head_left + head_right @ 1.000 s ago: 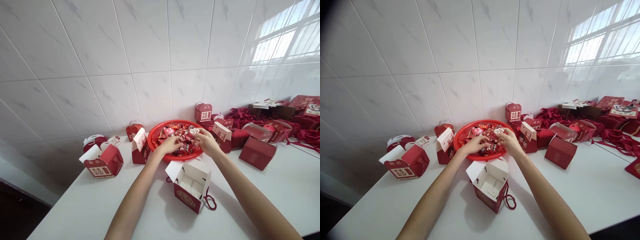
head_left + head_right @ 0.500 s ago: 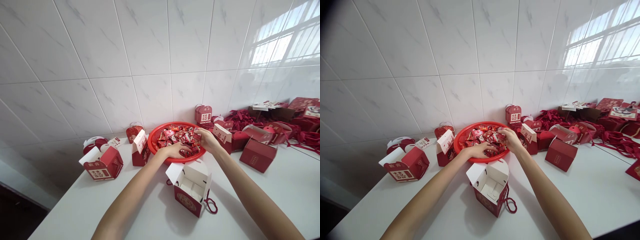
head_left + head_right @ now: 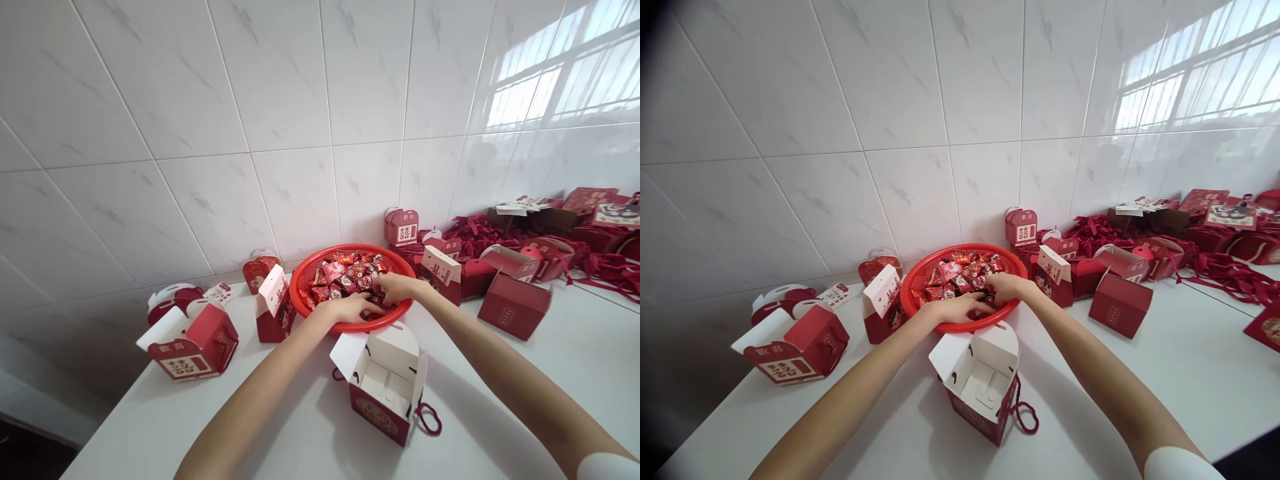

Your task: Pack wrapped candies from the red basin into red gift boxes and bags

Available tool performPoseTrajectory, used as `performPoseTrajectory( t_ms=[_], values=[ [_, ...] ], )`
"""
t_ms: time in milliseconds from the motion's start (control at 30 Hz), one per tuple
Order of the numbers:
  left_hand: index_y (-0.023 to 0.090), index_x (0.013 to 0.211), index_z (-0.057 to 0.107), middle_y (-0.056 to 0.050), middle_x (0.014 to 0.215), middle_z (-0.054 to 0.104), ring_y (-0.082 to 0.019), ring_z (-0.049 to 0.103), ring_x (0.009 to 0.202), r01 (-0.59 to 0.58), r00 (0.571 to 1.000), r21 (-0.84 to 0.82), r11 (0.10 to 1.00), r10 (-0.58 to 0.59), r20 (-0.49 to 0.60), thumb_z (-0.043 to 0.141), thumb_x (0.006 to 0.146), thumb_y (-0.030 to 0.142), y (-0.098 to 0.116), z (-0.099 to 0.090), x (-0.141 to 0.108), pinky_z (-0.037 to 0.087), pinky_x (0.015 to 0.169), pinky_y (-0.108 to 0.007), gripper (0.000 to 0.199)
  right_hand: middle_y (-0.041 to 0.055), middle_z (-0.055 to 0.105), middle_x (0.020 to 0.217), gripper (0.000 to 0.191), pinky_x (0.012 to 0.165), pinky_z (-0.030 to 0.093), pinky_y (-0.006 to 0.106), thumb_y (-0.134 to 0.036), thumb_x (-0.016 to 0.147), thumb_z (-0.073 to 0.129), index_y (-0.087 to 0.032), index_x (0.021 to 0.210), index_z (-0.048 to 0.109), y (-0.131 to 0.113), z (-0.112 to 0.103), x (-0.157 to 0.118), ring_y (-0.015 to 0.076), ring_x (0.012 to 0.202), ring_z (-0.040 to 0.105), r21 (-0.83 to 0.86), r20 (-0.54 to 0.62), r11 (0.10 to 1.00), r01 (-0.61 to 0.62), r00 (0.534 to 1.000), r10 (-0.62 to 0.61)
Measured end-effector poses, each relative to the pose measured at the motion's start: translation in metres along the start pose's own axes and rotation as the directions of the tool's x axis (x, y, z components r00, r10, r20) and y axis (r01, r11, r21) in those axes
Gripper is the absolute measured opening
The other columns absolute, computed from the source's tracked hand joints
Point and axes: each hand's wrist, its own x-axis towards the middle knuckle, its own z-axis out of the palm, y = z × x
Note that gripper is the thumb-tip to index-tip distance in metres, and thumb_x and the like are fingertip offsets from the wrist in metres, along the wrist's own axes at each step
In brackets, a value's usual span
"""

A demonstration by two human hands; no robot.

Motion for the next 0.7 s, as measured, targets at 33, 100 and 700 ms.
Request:
performPoseTrajectory(
  t_ms=[33,100,700],
  values=[
    [0.029,0.124,0.071,-0.005,0.158,0.041,-0.038,0.028,0.149,0.004,1.0,-0.006,1.0,-0.004,0.005,0.063,0.082,0.027,0.001,0.0,-0.001,0.032,0.117,-0.05,0.043,0.0022,0.062,0.07,0.029,0.056,0.039,0.027,-0.006,0.045,0.073,-0.022,0.064,0.057,0.0,0.001,0.001,0.0227,0.07,0.061,-0.036,0.023,0.999,-0.012,1.0,0.012],
    [0.029,0.127,0.069,-0.005,0.16,0.038,-0.039,0.032,0.147,0.001,1.0,-0.019,1.0,0.0,0.01,0.064,0.081,0.027,0.004,-0.002,-0.002,0.036,0.115,-0.048,0.047,0.0041,0.065,0.076,0.03,0.056,0.039,0.027,-0.006,0.045,0.074,-0.022,0.066,0.059,0.001,0.004,0.004,0.0241,0.073,0.062,-0.085,0.059,0.996,-0.023,0.998,0.028],
    [0.014,0.078,0.07,-0.009,0.085,0.073,-0.02,0.064,0.078,0.088,0.963,0.141,0.986,-0.048,-0.266,0.052,0.091,0.017,0.018,-0.007,-0.002,0.044,0.072,-0.027,0.022,-0.0024,0.062,0.071,0.024,0.052,0.044,0.027,-0.035,0.063,0.07,-0.022,0.082,0.064,0.0,-0.004,-0.024,0.0137,0.058,0.055,0.798,-0.334,0.555,0.235,0.939,0.082]
  ],
)
